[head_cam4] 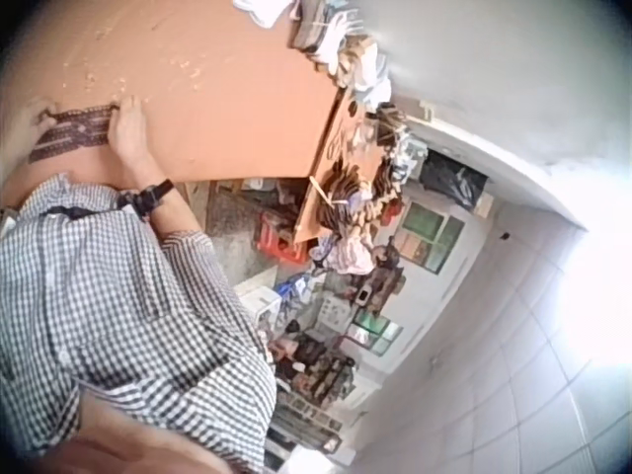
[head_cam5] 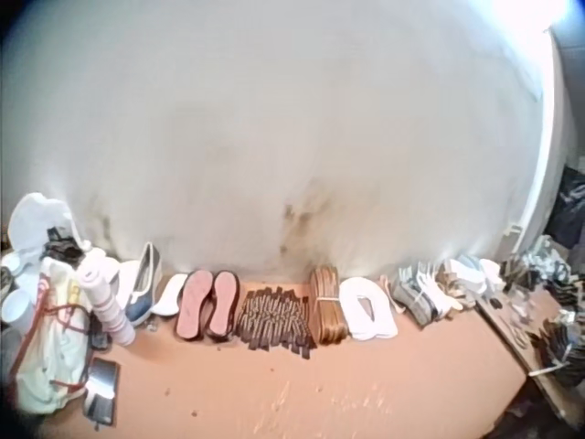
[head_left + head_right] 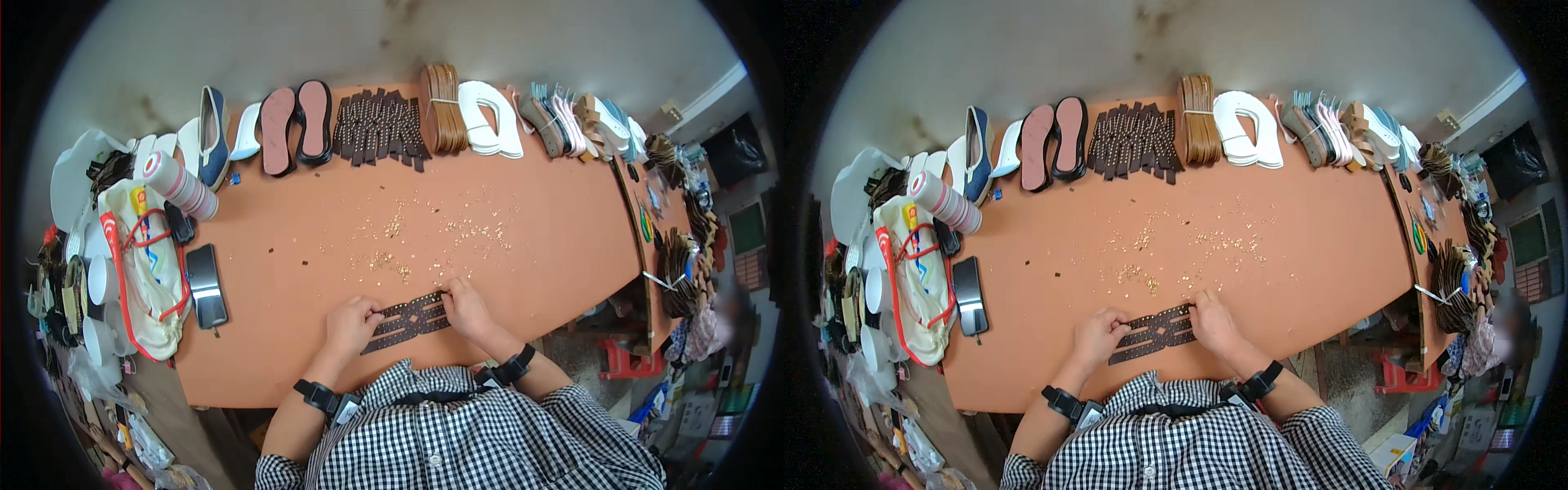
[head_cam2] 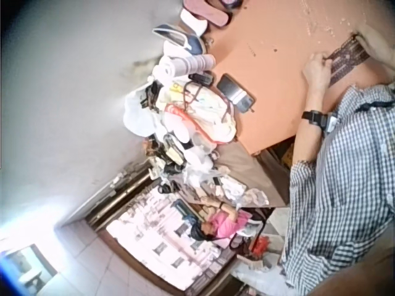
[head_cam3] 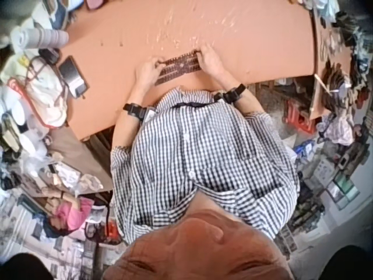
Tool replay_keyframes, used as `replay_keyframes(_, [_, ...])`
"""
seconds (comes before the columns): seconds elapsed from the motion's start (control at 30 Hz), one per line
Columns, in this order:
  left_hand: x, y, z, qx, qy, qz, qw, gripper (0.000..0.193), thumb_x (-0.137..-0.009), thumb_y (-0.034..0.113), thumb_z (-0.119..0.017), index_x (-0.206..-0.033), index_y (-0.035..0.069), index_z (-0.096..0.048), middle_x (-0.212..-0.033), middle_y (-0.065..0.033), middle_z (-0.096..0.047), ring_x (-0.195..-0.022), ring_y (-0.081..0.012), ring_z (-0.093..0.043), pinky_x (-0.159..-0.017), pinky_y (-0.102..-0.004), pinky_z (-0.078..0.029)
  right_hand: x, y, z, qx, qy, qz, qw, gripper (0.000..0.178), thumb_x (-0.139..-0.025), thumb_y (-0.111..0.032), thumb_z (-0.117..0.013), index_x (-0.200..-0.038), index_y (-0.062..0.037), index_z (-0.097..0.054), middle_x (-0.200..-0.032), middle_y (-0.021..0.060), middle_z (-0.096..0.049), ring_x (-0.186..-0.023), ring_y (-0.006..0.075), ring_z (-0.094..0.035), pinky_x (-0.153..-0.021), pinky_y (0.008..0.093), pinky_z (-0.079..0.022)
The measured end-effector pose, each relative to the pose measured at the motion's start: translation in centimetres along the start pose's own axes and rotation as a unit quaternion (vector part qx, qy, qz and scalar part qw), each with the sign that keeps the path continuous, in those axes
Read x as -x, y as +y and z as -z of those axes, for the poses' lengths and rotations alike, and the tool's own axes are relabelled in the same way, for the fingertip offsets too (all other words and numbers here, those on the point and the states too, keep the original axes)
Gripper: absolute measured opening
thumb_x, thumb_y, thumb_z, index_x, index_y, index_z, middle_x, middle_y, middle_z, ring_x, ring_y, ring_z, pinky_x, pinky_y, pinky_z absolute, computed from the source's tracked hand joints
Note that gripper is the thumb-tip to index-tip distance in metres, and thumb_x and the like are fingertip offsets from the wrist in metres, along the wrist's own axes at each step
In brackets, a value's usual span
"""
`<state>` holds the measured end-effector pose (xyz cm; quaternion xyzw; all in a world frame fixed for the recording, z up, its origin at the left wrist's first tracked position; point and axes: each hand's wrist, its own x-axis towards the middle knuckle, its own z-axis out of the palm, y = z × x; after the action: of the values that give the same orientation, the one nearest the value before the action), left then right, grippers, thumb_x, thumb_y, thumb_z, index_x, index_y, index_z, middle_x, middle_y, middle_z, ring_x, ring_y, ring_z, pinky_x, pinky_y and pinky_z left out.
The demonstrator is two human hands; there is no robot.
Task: Manually applying decorative elements to shoe upper straps.
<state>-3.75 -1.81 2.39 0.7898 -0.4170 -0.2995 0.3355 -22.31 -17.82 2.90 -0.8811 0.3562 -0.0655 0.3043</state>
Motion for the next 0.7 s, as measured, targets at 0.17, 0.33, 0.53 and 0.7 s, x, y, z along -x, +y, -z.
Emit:
replay_keyframes(0.17, [0.1,0.6,0.3,-0.026,0.005,-0.007,1.0,0.01,-0.074,0.015,-0.068,-0.081,0.009,-0.064,-0.076,-0.0057,-0.061,-0.069,-0.0224,-0.061,-0.062,-0.0338,-0.048,-2.2,2.4,0.7,0.025,0.107,-0.053,0.992,0.01,-0.084,-0.007,-0.053,-0.091,0.0005,-0.053,-0.089,0.0194,-0.056,-0.083,0.0402,-0.056,-0.072,0.0458,-0.047])
replay_keyframes(0.33, [0.2,0.4,0.3,-0.007,0.006,0.003,1.0,0.011,-0.074,0.016,-0.069,-0.081,0.009,-0.065,-0.075,-0.0054,-0.061,-0.068,-0.0212,-0.061,-0.061,-0.0334,-0.048,-4.8,4.3,1.2,0.003,0.151,-0.046,0.987,0.008,-0.085,-0.008,-0.053,-0.088,-0.0014,-0.055,-0.089,0.019,-0.057,-0.088,0.0382,-0.056,-0.074,0.0455,-0.046])
replay_keyframes(0.53, [-0.1,0.1,0.0,0.012,0.017,-0.002,1.0,0.011,-0.072,0.015,-0.07,-0.079,0.008,-0.065,-0.073,-0.0049,-0.06,-0.067,-0.0202,-0.06,-0.06,-0.0323,-0.048,-6.3,3.2,1.8,0.033,0.108,-0.065,0.992,0.011,-0.085,-0.01,-0.052,-0.091,-0.0036,-0.059,-0.099,0.0158,-0.056,-0.094,0.0358,-0.056,-0.078,0.0447,-0.047])
replay_keyframes(0.7, [-0.2,0.5,0.3,-0.004,0.01,-0.005,1.0,0.011,-0.072,0.015,-0.07,-0.078,0.008,-0.064,-0.072,-0.0048,-0.059,-0.066,-0.0199,-0.06,-0.06,-0.0321,-0.048,-6.9,4.0,1.9,0.046,0.092,-0.045,0.994,0.013,-0.085,-0.01,-0.052,-0.094,-0.0048,-0.06,-0.102,0.0153,-0.056,-0.093,0.0356,-0.057,-0.079,0.0448,-0.048])
